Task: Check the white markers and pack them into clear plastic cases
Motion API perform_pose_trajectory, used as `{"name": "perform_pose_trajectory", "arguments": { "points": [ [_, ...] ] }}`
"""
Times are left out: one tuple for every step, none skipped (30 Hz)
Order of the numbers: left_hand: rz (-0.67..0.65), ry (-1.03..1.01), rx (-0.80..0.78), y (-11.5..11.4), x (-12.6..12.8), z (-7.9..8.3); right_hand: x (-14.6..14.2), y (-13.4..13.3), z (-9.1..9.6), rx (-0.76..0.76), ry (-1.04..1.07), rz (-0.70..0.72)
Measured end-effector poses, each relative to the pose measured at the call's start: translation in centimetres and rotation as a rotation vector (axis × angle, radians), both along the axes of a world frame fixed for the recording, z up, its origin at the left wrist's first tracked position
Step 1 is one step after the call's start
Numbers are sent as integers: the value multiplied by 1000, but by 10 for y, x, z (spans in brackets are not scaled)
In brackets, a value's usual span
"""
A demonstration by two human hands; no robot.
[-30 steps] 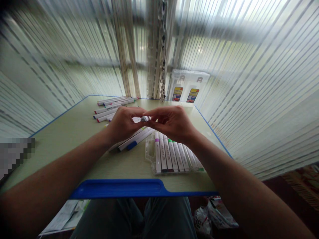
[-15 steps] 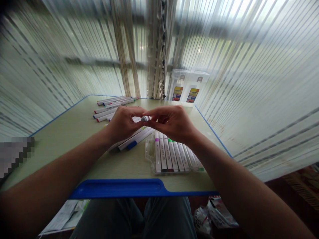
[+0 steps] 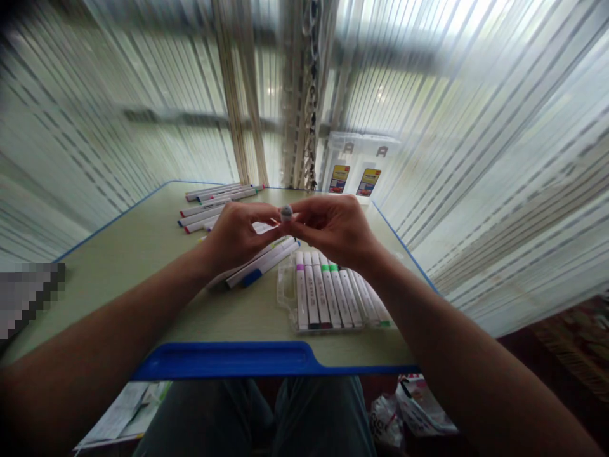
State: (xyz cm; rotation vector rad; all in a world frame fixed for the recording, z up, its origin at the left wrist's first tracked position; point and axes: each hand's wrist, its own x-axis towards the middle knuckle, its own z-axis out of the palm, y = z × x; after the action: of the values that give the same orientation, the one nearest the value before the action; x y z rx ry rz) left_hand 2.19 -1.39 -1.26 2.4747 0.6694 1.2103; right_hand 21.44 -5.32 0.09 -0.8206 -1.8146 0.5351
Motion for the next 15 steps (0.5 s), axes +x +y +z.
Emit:
{"name": "perform_pose_trajectory", "arguments": {
  "points": [
    [-16,-9,-9,0,0,0,1,1,0,-6,15,-5],
    [-31,-13,-15,0,0,0,2,1,1,-8,22,-12],
    [-40,-14,-18,1,0,-1,2,1,1,-5,24,-18],
    [-41,-13,-18,1,1,-1,2,1,1,-2,22,-19],
    [-33,-11,-15,1,1,-1,2,1,0,1,20,-12],
    [-19,-8,-9,2,0,-1,2,1,-1,0,14,-2],
    [-6,-3,-2,2,0,-1,2,0,-1,-2,4,8],
    [7,4,4,2,0,-2,1,0,-2,-4,-9,14],
    [16,11,9,2,0,-2,1,-1,-3,-4,-22,16],
    [22,17,14,2,0,-1,0,-1,-3,-5,-34,14],
    [24,22,16,2,0,-1,0,-1,-3,-4,-41,10],
    [26,24,16,2,0,-1,0,-2,-3,-2,-44,5],
    [29,27,15,2,-1,-1,0,-2,-3,2,-45,1],
    [33,28,13,2,-1,-1,0,-2,-3,3,-48,-1],
    [35,29,10,1,-1,0,0,-2,-2,5,-53,-5]
  ]
}}
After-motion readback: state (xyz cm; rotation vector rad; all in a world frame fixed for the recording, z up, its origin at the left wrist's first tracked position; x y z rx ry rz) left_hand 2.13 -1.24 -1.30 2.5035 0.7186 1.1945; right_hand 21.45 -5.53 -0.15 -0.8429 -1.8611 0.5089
